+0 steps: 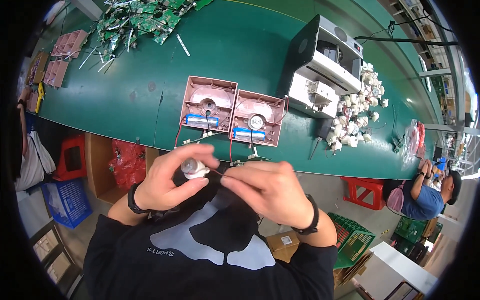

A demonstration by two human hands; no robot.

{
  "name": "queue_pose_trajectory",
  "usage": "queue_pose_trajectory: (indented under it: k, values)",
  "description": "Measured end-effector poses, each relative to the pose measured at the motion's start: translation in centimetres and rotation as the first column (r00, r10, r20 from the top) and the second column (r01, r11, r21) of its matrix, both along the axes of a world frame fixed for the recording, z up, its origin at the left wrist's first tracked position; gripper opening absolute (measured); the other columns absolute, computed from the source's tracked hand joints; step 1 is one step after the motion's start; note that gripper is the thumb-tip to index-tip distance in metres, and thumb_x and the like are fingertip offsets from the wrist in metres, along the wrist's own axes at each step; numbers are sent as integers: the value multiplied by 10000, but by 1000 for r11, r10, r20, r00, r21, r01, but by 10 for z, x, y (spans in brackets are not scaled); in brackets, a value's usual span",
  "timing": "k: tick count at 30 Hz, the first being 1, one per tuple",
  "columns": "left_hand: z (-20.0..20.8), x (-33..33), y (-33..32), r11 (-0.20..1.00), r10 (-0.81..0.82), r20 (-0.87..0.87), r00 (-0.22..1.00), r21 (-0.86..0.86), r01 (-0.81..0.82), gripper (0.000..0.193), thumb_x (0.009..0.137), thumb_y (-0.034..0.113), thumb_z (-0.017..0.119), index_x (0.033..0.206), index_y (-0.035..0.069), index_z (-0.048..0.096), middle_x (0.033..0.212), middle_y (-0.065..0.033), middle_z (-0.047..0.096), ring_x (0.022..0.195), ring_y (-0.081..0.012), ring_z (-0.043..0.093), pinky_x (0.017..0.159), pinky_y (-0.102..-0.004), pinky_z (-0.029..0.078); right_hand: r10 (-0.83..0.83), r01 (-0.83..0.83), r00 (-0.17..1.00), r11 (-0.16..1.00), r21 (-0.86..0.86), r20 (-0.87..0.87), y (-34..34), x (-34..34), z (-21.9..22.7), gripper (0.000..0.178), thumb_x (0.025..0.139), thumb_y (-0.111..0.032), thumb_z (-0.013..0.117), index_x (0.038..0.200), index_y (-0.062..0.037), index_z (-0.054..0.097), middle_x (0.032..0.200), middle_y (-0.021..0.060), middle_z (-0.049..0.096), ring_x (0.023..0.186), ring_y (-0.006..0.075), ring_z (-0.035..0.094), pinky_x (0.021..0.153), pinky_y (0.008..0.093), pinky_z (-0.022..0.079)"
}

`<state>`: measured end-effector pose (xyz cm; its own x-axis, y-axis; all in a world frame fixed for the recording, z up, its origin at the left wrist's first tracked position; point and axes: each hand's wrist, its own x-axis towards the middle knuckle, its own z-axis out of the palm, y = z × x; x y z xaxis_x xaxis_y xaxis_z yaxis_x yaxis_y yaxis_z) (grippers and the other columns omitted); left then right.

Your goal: The person fits motors into pink plastic housings, positions circuit boards inside, and secures them using an electric screwdriver. They repeat this process for multiple assemblies before setting them aside on the table.

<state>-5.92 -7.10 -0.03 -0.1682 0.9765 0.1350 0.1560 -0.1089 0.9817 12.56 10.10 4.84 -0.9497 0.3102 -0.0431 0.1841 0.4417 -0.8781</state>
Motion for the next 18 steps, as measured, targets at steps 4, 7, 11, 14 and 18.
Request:
queue_pose_trajectory:
  k: [4, 7, 11, 14, 18]
  values:
    - [-4, -9, -2, 990, -133, -119, 984, -64, 126, 437, 889, 26, 755, 1304, 26, 620, 1164, -115, 714, 1051, -205, 692, 936, -349, 530, -97, 105, 991, 990, 97, -90, 4, -1, 9, 48, 897, -41, 778, 935, -11, 779, 709, 74, 685, 584, 195, 644, 547, 305, 488]
    - [-6, -5, 0, 987, -127, 46, 991, -95, 131, 387, 891, 37, 758, 1258, 13, 637, 1193, -132, 702, 1089, -228, 682, 957, -356, 526, -138, 147, 987, 982, 115, -84, 5, 2, 10, 36, 909, -51, 779, 930, -22, 780, 718, 80, 684, 584, 206, 647, 543, 311, 491]
    - [-3, -5, 1, 977, -106, 444, 890, -117, 176, 340, 903, 53, 761, 1221, 0, 655, 1217, -149, 674, 1147, -254, 654, 982, -367, 516, -163, 175, 981, 977, 121, -103, 7, 6, 7, 43, 904, -40, 778, 941, -19, 779, 725, 85, 690, 583, 191, 646, 539, 303, 487]
    - [-2, -5, 2, 970, -147, 591, 793, -72, 234, 339, 913, 68, 765, 1226, -4, 658, 1233, -157, 652, 1177, -262, 633, 992, -374, 509, -186, 199, 976, 973, 113, -112, 9, 7, 7, 41, 903, -37, 775, 939, -17, 779, 725, 85, 691, 579, 180, 645, 537, 298, 484]
    - [-7, -3, 0, 937, -277, 569, 774, -18, 349, 354, 922, 94, 778, 1244, 0, 664, 1265, -165, 627, 1196, -265, 616, 999, -378, 503, -246, 256, 962, 963, 83, -117, 8, 5, 12, 41, 853, 26, 754, 887, 25, 778, 711, 96, 709, 583, 152, 637, 535, 275, 457]
